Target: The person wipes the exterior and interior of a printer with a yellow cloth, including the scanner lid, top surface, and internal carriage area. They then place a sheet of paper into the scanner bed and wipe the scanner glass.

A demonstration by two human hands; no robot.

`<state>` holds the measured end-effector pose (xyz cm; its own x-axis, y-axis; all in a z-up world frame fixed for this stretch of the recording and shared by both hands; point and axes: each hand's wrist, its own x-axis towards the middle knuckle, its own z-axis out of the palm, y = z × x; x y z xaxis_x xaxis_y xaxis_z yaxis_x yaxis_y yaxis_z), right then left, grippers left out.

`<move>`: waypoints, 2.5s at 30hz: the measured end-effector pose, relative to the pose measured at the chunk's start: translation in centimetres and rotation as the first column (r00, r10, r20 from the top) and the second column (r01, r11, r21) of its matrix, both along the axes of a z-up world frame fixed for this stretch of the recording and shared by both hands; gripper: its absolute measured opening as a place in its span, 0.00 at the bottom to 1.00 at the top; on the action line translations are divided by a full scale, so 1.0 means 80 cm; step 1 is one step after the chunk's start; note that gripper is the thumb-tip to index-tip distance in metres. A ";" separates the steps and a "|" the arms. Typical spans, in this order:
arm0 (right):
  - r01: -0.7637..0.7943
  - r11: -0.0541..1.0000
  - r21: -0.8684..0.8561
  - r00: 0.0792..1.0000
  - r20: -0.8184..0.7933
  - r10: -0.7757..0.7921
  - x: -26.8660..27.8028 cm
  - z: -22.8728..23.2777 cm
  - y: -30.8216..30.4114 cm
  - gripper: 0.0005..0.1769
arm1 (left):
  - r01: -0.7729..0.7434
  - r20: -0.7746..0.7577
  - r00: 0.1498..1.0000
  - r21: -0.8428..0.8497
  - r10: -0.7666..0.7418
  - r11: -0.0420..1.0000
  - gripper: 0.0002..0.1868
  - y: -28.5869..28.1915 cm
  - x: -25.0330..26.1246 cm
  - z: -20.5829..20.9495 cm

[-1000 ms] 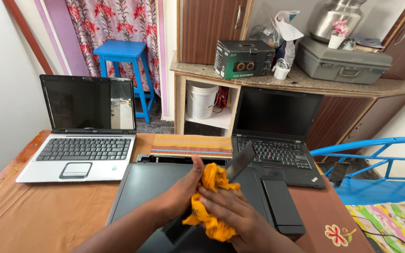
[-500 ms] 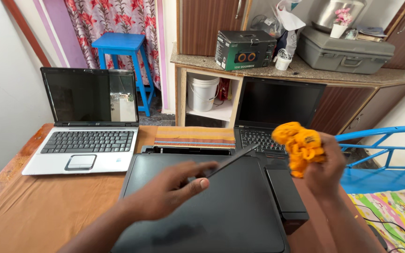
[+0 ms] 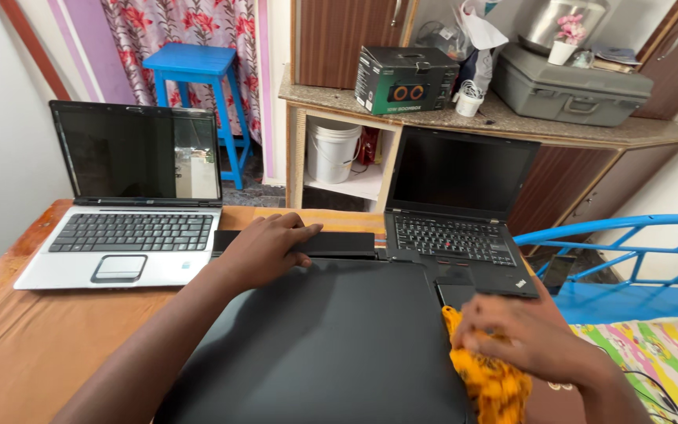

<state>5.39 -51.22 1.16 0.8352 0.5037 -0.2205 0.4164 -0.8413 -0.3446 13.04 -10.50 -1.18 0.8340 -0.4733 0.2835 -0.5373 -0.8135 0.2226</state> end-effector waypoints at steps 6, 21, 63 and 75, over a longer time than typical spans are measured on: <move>0.073 0.858 0.508 0.882 0.369 -0.293 0.046 -0.002 0.064 0.12 | 0.017 0.004 1.000 -0.001 -0.017 1.000 0.30 -0.022 0.019 -0.010; 0.382 0.611 0.693 0.918 -0.211 -0.335 0.145 -0.072 0.134 0.14 | 0.063 0.030 0.998 -0.111 -0.060 0.992 0.25 -0.032 0.012 -0.029; 0.205 0.860 0.468 0.906 0.241 -0.347 0.162 -0.097 0.124 0.14 | -0.309 -0.199 0.944 -0.240 0.265 0.920 0.14 0.077 0.034 -0.047; 0.128 0.825 0.551 0.938 0.204 -0.282 0.156 -0.086 0.129 0.13 | -0.314 -0.117 0.948 -0.216 0.295 0.925 0.10 0.069 0.025 -0.037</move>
<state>17.89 -40.88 -5.70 0.9190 0.2882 0.2691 0.3940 -0.6422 -0.6575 15.02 -4.98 -4.11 0.9523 -0.1234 0.2789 -0.2441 -0.8568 0.4542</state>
